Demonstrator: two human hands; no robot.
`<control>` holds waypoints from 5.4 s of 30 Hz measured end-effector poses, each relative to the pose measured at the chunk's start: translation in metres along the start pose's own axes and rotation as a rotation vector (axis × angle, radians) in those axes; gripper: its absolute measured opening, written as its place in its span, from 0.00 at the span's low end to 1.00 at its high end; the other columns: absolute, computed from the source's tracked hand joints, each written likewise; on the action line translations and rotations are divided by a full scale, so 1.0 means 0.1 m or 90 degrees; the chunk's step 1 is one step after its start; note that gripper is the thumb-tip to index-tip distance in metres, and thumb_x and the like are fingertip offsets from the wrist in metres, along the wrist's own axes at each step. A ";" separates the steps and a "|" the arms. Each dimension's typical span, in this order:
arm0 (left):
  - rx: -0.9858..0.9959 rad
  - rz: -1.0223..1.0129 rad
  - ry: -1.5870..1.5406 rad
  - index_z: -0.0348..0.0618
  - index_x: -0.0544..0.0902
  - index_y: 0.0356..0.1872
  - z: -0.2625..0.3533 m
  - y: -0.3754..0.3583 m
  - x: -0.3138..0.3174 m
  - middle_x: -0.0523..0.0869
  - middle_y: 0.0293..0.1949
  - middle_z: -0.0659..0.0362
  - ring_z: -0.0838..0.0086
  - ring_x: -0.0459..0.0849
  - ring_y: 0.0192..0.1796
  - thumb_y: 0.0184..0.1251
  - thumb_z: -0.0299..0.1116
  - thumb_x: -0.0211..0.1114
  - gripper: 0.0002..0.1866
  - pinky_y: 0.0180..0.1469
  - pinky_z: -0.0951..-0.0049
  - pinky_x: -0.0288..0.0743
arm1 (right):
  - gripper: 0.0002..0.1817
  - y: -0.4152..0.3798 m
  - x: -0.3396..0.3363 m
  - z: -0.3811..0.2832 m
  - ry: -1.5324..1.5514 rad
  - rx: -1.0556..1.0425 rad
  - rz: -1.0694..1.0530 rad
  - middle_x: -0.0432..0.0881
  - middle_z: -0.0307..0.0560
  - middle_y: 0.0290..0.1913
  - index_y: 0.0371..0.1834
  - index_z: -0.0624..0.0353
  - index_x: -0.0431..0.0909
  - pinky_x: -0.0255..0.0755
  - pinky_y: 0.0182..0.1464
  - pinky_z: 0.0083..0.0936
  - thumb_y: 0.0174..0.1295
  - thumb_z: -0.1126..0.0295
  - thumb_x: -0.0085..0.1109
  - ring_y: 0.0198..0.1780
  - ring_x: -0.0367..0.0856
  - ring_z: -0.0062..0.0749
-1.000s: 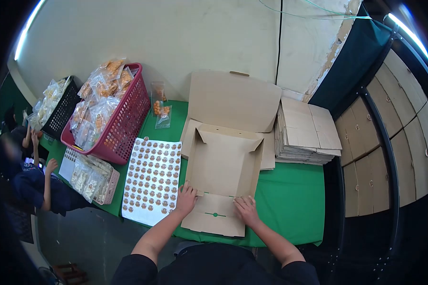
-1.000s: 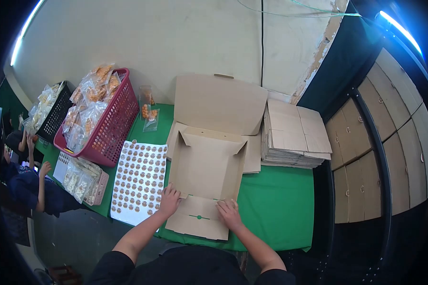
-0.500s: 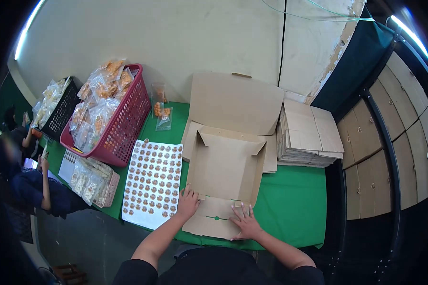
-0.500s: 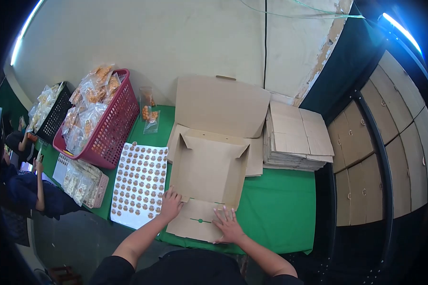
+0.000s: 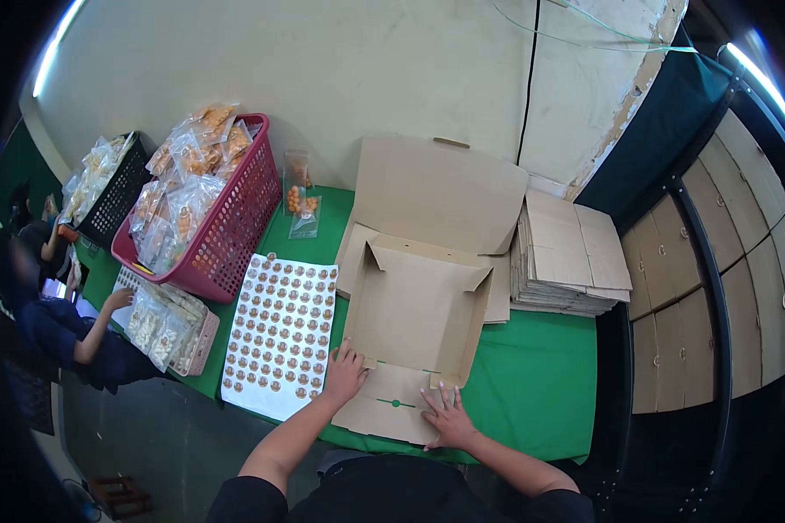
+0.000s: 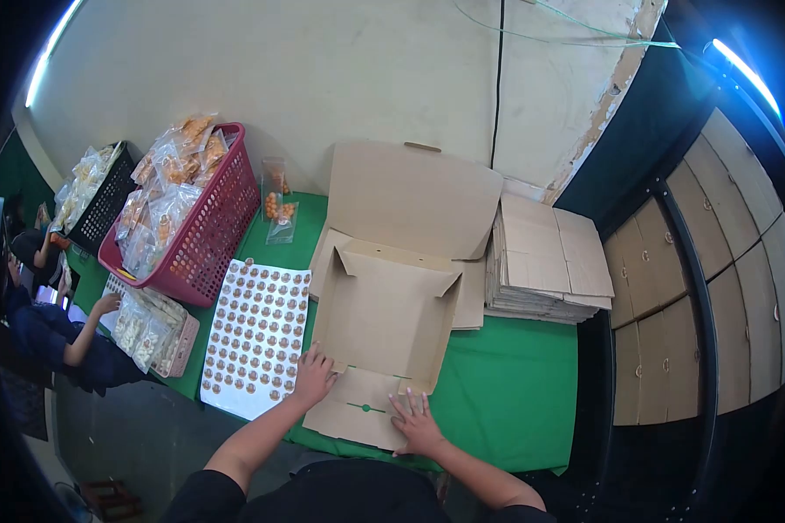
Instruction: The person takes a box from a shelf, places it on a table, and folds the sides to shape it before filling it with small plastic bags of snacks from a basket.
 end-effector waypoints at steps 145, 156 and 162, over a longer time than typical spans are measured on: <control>-0.070 0.278 -0.145 0.46 0.82 0.32 -0.07 1.55 -0.27 0.77 0.34 0.55 0.59 0.77 0.40 0.50 0.32 0.66 0.07 0.42 0.63 0.72 | 0.10 0.98 -0.70 2.04 0.215 0.357 0.349 0.76 0.47 0.36 0.34 0.53 0.79 0.73 0.44 0.36 0.51 0.63 0.61 0.42 0.76 0.43; -0.100 0.097 -0.294 0.43 0.79 0.43 -0.13 1.61 -0.28 0.76 0.43 0.53 0.58 0.74 0.48 0.57 0.35 0.63 0.14 0.51 0.63 0.69 | 0.29 1.09 -0.83 2.64 0.774 0.294 0.320 0.72 0.51 0.55 0.55 0.58 0.70 0.65 0.57 0.31 0.55 0.52 0.60 0.56 0.70 0.37; -0.089 0.149 -0.312 0.44 0.70 0.56 -0.12 1.44 -0.57 0.72 0.51 0.50 0.57 0.72 0.54 0.59 0.36 0.62 0.23 0.57 0.65 0.67 | 0.29 0.54 -1.00 2.40 0.674 0.171 0.308 0.68 0.47 0.60 0.53 0.54 0.73 0.64 0.59 0.33 0.47 0.58 0.68 0.60 0.66 0.39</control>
Point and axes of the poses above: each hand's wrist, its own y-axis towards the middle knuckle, its own x-axis out of the palm, z = x × y, the point moved 2 cm from there along y, towards the middle knuckle
